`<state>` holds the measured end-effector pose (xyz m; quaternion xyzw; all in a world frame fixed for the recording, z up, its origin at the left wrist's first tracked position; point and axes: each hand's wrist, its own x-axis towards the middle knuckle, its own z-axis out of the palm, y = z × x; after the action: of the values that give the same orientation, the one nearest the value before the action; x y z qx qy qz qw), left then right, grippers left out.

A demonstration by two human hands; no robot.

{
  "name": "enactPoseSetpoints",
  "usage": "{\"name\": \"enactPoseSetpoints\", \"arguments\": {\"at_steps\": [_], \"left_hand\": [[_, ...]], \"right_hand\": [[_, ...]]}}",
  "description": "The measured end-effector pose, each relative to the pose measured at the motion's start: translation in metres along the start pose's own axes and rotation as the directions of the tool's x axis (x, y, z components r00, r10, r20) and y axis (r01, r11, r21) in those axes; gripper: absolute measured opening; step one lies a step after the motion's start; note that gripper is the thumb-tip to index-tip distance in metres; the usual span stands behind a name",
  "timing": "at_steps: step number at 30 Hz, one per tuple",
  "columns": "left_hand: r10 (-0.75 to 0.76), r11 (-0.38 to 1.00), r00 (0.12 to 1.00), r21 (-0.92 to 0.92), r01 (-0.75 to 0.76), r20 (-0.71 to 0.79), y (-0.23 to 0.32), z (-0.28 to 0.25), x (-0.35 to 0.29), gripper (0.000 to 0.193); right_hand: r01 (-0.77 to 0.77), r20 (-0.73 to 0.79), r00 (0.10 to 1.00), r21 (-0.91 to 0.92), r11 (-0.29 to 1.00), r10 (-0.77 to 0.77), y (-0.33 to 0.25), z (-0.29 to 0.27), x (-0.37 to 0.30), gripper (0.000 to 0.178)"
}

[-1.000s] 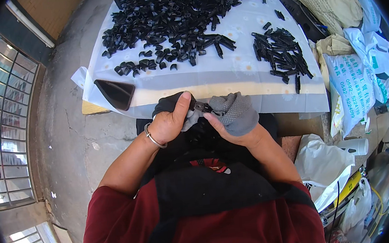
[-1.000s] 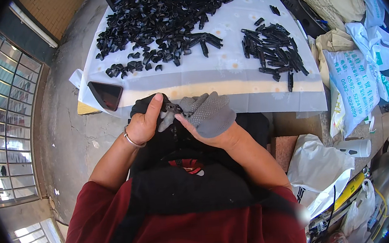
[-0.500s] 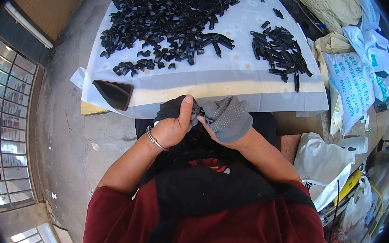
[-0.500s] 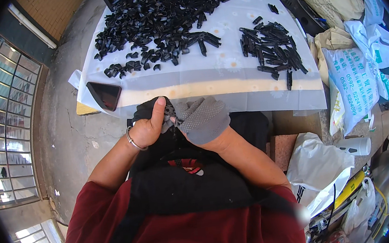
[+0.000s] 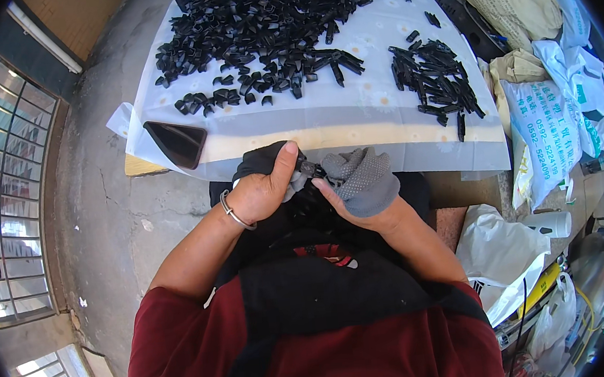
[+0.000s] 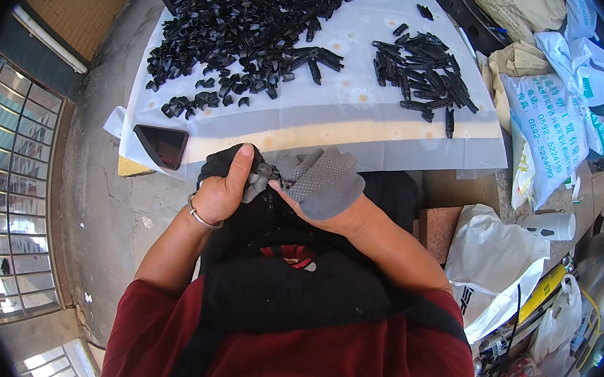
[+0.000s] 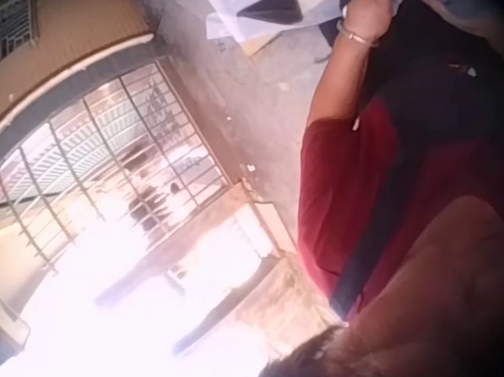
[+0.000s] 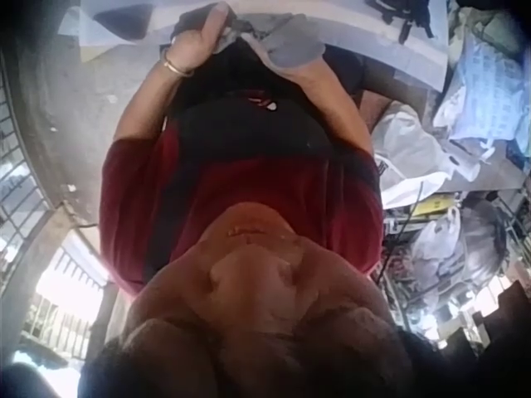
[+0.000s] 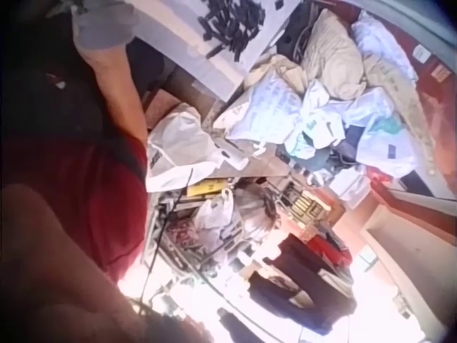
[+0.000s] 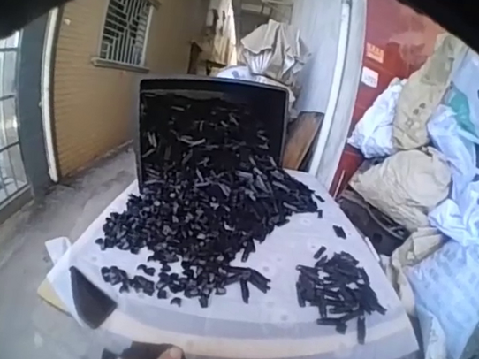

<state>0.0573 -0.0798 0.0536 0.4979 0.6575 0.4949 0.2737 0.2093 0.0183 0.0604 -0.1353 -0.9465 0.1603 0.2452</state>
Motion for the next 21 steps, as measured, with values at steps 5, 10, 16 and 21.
{"name": "enactPoseSetpoints", "arguments": {"at_steps": [5, 10, 16, 21], "left_hand": [[-0.023, 0.999, 1.000, 0.032, 0.023, 0.006, 0.000, 0.000, 0.000, 0.037], [0.049, 0.996, 0.999, 0.069, -0.049, 0.007, -0.010, 0.003, 0.001, 0.035], [0.086, 0.963, 0.996, 0.251, -0.093, 0.040, -0.004, 0.011, -0.002, 0.032], [0.025, 0.940, 0.986, 0.332, -0.080, 0.167, -0.010, 0.003, -0.004, 0.037]], "right_hand": [[0.016, -0.064, 0.998, -0.068, 0.998, -0.020, -0.002, 0.000, -0.001, 0.023], [0.001, 0.003, 1.000, -0.120, 0.993, -0.001, -0.004, 0.000, -0.001, 0.026], [0.003, 0.060, 0.998, -0.183, 0.983, 0.008, 0.003, 0.020, -0.005, 0.028], [0.015, 0.051, 0.999, -0.240, 0.971, -0.003, -0.003, 0.024, -0.003, 0.029]]}}
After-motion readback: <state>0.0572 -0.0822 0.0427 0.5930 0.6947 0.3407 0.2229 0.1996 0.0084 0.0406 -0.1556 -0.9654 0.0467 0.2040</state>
